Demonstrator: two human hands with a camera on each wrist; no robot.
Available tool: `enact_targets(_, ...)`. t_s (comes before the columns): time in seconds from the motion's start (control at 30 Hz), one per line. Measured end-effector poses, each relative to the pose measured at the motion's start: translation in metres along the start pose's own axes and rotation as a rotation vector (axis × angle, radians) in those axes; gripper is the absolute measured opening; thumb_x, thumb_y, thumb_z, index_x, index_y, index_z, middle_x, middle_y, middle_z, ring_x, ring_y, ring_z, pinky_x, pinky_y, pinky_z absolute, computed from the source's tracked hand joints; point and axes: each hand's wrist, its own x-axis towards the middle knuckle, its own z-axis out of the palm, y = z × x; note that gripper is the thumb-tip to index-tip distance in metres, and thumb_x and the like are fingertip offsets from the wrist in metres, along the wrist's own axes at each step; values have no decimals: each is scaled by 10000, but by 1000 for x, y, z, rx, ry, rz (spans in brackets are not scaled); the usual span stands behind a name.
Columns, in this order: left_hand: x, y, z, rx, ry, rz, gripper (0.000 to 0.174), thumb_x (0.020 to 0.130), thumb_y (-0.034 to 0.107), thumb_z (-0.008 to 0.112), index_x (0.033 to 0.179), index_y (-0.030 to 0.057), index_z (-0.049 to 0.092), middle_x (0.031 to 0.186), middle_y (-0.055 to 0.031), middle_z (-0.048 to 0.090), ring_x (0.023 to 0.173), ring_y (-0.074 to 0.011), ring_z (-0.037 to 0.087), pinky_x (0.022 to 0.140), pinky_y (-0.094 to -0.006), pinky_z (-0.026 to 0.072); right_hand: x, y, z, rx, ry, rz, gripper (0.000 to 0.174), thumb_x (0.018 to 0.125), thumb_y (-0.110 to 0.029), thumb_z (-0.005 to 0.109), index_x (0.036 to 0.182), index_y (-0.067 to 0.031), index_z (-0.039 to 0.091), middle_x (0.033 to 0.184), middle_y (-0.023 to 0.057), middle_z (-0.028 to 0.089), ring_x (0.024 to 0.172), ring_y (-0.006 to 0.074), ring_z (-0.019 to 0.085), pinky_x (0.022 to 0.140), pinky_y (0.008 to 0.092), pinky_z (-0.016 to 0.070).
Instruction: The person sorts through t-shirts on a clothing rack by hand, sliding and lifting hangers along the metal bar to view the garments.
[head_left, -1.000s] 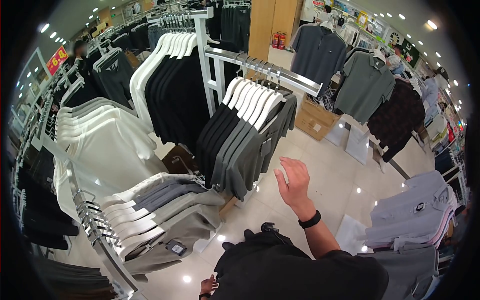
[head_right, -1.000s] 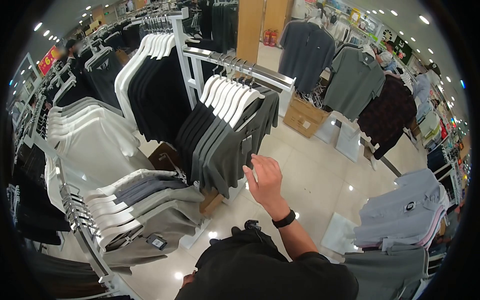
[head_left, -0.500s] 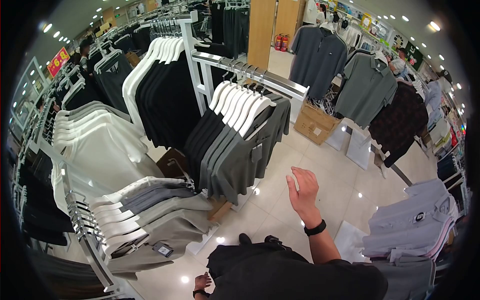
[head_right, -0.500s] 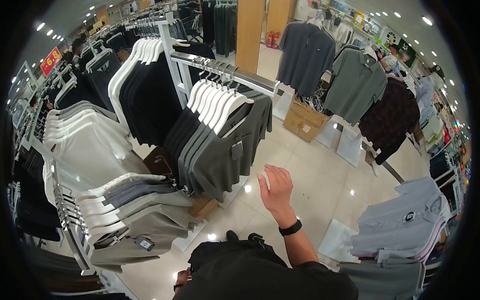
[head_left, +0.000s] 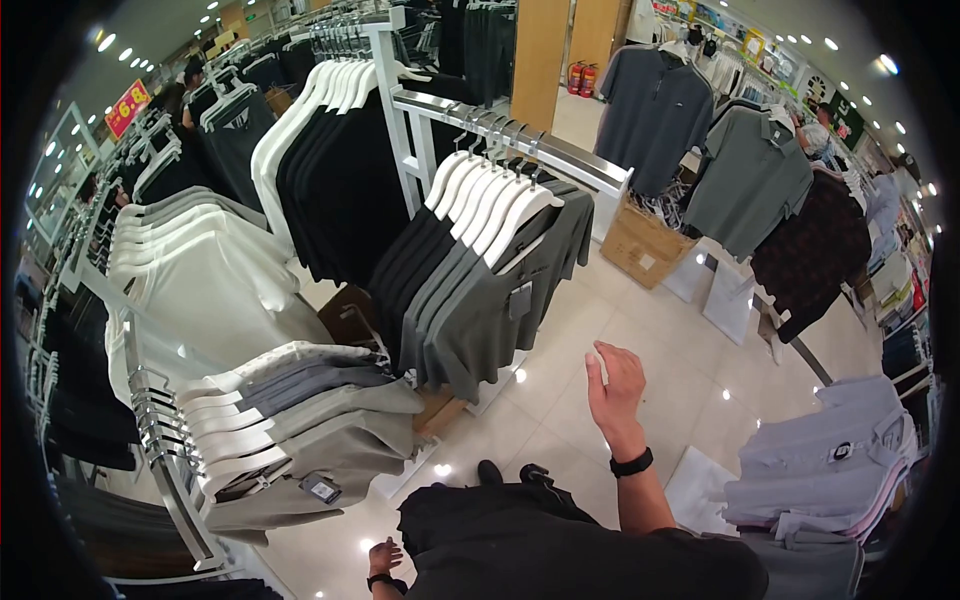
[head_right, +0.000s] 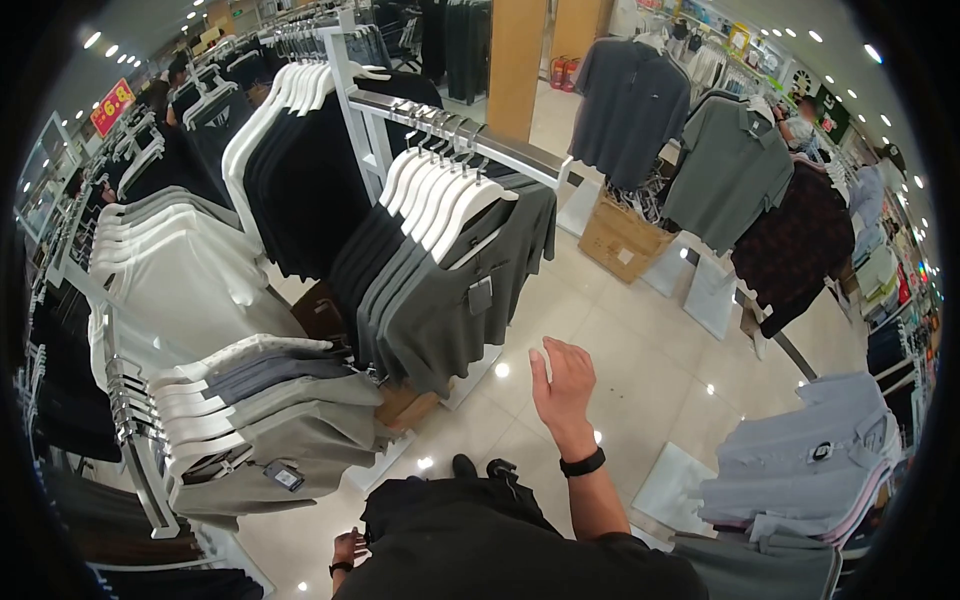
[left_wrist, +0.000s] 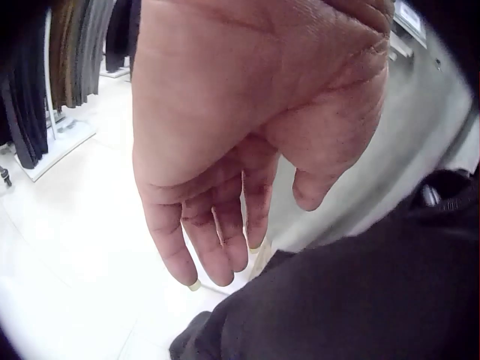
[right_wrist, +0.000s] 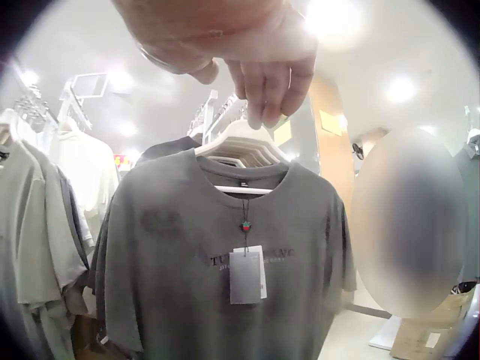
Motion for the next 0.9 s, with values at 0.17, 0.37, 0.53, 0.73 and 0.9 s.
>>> enact_targets(0.17, 16, 7, -55, -362, 225, 225, 348, 1021, 383, 671, 985, 37, 671, 871, -126, 725, 734, -270, 738, 608, -386, 609, 14, -22, 14, 22, -8, -41, 203, 946, -144, 718, 1072, 11, 686, 1040, 156, 750, 950, 333, 700, 892, 436, 522)
enact_targets(0.37, 8, 60, -158, -594, 579, 583, 323, 1063, 330, 602, 1125, 16, 644, 1028, -120, 699, 845, -191, 679, 691, -307, 554, 19, -63, 37, 35, 17, -70, 204, 945, -147, 719, 1063, 17, 691, 1016, 160, 749, 923, 337, 702, 881, 436, 524)
enact_targets(0.53, -99, 144, -194, -342, 1178, 922, 386, 1090, 345, 574, 1181, -23, 651, 1051, -105, 710, 890, -192, 674, 843, -343, 550, 18, -108, 61, 72, 9, -102, 204, 940, -157, 731, 1035, 20, 697, 984, 162, 750, 894, 338, 707, 868, 438, 530)
enact_targets(0.73, -137, 198, -275, -494, 1199, 971, 407, 1087, 318, 602, 1222, -63, 657, 1062, -128, 727, 968, -212, 690, 884, -307, 548, 21, -162, 81, 106, -9, -166, 211, 917, -147, 756, 1029, 24, 701, 982, 163, 753, 883, 342, 714, 851, 437, 539)
enact_targets(0.9, -176, 260, -262, -323, 1188, 1076, 379, 1107, 259, 558, 1264, -77, 633, 1181, -146, 702, 1094, -229, 668, 966, -323, 514, 19, -198, 94, 143, -25, -167, 202, 904, -135, 766, 1011, 28, 711, 974, 165, 756, 880, 346, 717, 841, 439, 547)
